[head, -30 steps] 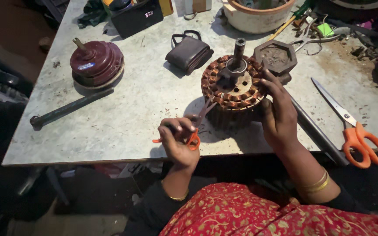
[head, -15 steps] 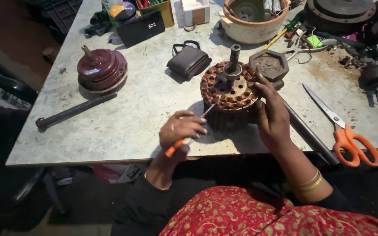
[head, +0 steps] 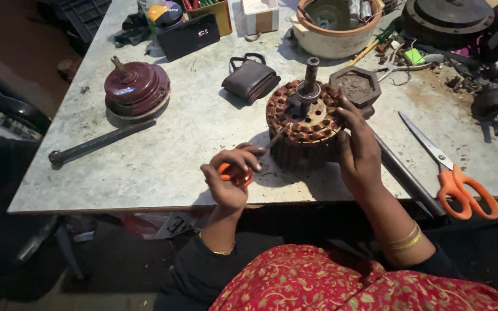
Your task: The person uses a screwdriver and hammer to adjust copper windings on a motor armature. They repeatedly tap the screwdriver to seat the windings and rotate the armature to access different sections.
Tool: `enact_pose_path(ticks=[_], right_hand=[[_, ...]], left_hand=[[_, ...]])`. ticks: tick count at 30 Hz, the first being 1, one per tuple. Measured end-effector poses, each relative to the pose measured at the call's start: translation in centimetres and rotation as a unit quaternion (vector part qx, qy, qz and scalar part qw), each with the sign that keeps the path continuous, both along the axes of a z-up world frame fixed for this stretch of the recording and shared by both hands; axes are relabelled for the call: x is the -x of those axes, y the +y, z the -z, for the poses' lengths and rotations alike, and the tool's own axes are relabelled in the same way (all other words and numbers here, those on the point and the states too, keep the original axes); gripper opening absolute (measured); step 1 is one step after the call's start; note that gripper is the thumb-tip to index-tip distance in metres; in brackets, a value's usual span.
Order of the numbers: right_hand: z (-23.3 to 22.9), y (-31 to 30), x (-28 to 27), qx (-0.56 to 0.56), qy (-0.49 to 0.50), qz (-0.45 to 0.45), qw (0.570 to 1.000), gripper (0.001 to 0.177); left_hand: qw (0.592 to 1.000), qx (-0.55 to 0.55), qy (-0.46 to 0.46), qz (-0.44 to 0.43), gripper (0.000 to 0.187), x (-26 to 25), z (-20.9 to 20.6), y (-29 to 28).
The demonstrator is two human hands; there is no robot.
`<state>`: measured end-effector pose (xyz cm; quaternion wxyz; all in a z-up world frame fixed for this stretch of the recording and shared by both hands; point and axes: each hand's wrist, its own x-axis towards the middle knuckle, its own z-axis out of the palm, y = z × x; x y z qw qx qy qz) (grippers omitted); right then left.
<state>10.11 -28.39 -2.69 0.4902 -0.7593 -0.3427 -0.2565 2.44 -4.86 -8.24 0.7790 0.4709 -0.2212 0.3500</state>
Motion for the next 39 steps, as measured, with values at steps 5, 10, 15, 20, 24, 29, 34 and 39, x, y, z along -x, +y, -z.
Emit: enact_pose_path(ticks=[5,10,15,20,24,29,34,39], right_hand=[[-0.1,0.0,0.0,0.015,-0.016,0.012,1.0,0.033],[-0.1,-0.2,0.1,0.015,-0.012,0.01,1.0,0.034],[-0.2,-0.1,0.1,0.012,-0.01,0.009,1.0,0.033],[-0.5,-0.2,0.2,0.01,-0.007,0.002,1.0,0.033],[-0.7,-0.3,0.3,0.019,0.006,0.008,1.0,0.034],[-0.7,-0.2,0.3,0.01,-0.003,-0.001,1.0,0.034],[-0.7,-0.2,0.2,0.019,-0.014,0.003,1.0,0.034],[-0.1,-0.1,0.1,0.012,-0.009,-0.001,1.0,0.034]], left_hand=[[0.998,0.056,0.003,0.034,0.048,0.5,-0.2,0.0],[0.996,0.086,0.023,0.017,0.05,1.2,1.2,0.0],[0.994,0.107,0.026,0.008,0.062,0.1,3.7,-0.4],[0.998,0.062,-0.029,-0.017,0.063,-1.0,4.8,0.3],[0.988,0.146,0.021,-0.049,0.051,-0.7,4.7,-0.6],[0.982,0.165,0.033,-0.083,0.039,0.1,3.5,-2.3],[0.971,0.214,0.069,-0.079,0.037,0.5,2.7,-2.5],[0.957,0.262,0.108,-0.055,0.041,0.3,2.7,-2.5]])
